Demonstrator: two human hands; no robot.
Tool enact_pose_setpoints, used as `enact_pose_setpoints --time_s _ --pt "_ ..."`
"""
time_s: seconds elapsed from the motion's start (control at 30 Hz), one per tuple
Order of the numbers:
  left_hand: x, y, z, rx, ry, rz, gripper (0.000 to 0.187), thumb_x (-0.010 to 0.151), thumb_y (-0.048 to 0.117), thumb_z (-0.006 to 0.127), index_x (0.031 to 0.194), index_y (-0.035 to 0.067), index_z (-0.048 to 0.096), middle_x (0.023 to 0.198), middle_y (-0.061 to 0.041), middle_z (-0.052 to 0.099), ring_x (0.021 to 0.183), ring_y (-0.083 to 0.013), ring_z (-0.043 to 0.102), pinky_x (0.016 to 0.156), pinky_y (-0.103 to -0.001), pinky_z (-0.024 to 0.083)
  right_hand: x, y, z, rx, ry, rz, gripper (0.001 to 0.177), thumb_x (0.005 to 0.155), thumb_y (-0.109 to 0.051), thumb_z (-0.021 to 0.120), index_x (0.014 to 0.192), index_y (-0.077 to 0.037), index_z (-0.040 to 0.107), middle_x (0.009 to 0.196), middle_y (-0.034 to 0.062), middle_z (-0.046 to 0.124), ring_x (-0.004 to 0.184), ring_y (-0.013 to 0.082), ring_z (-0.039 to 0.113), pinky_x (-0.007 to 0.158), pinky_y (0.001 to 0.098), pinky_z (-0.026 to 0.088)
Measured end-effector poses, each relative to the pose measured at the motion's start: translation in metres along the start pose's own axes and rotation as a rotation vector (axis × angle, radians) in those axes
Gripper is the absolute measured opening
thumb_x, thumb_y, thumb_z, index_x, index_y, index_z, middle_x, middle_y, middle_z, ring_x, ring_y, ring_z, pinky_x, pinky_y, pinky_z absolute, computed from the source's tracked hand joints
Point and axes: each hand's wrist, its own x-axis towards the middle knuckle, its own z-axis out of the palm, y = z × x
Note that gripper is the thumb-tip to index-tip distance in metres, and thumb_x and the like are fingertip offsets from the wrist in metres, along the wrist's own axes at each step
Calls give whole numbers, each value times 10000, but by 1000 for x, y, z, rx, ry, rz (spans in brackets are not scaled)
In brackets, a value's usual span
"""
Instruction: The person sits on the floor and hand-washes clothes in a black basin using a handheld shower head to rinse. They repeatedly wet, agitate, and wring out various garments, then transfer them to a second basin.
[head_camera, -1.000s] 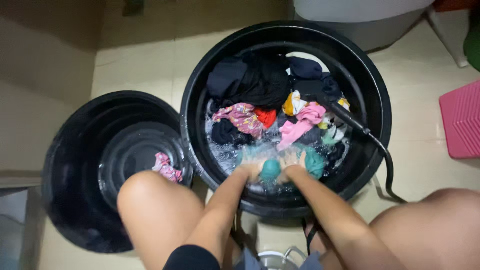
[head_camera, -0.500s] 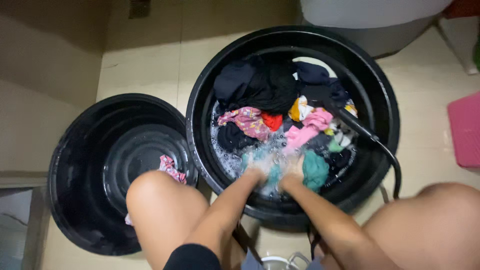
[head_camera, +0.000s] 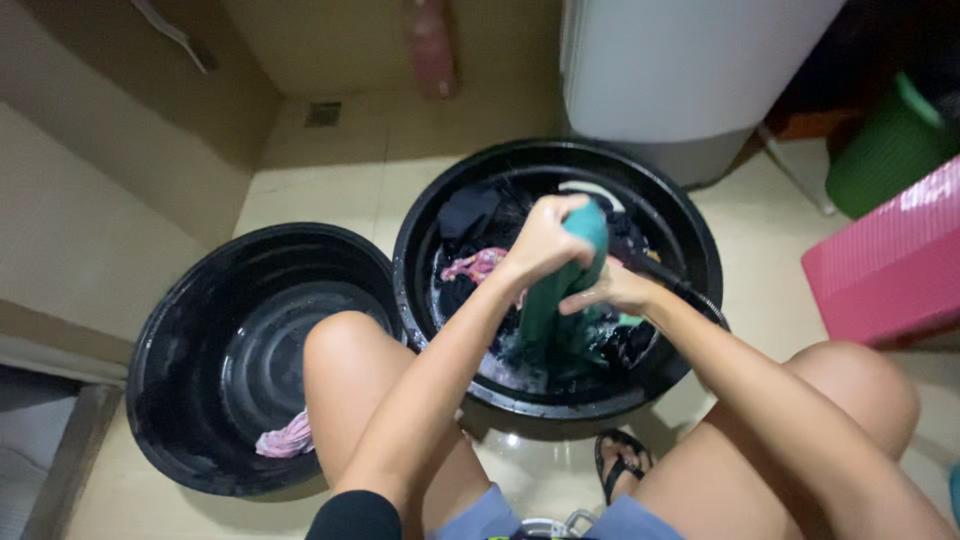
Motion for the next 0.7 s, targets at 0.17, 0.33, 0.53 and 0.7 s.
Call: enact_pose_setpoints --time_s 0.17,0.33,0.53,0.7 --pt "48 92 2 -416 285 -147 168 564 21 686 725 36 638 672 -35 632 588 -156 594 564 -320 511 -25 -58 4 361 53 -77 808 680 66 864 1408 -139 577 1074 105 687 858 240 632 685 396 476" --pt "71 83 -1 -528 120 -393 203 774 224 666 849 37 693 814 -29 677 760 -154 623 704 -316 488 -16 -74 19 392 95 -241 441 727 8 813 1132 0 639 1041 130 676 957 273 684 888 432 568" --pt "40 7 -32 -823 -12 -491 510 1031 466 607 1272 17 629 1213 -147 638 1112 -285 592 993 -411 490 -13 -88 35 697 -360 -327 261 749 -203 709 900 -21 597 1022 194 656 1003 369 653 947 470 539" --pt "17 -12 -8 -1500 -326 -217 696 1034 569 527 1464 25 584 1498 -273 532 1420 -429 459 1140 -527 454 -3 -94 52 801 -374 -254 552 656 -277 682 1101 41 613 1007 257 705 874 432 701 821 479 567"
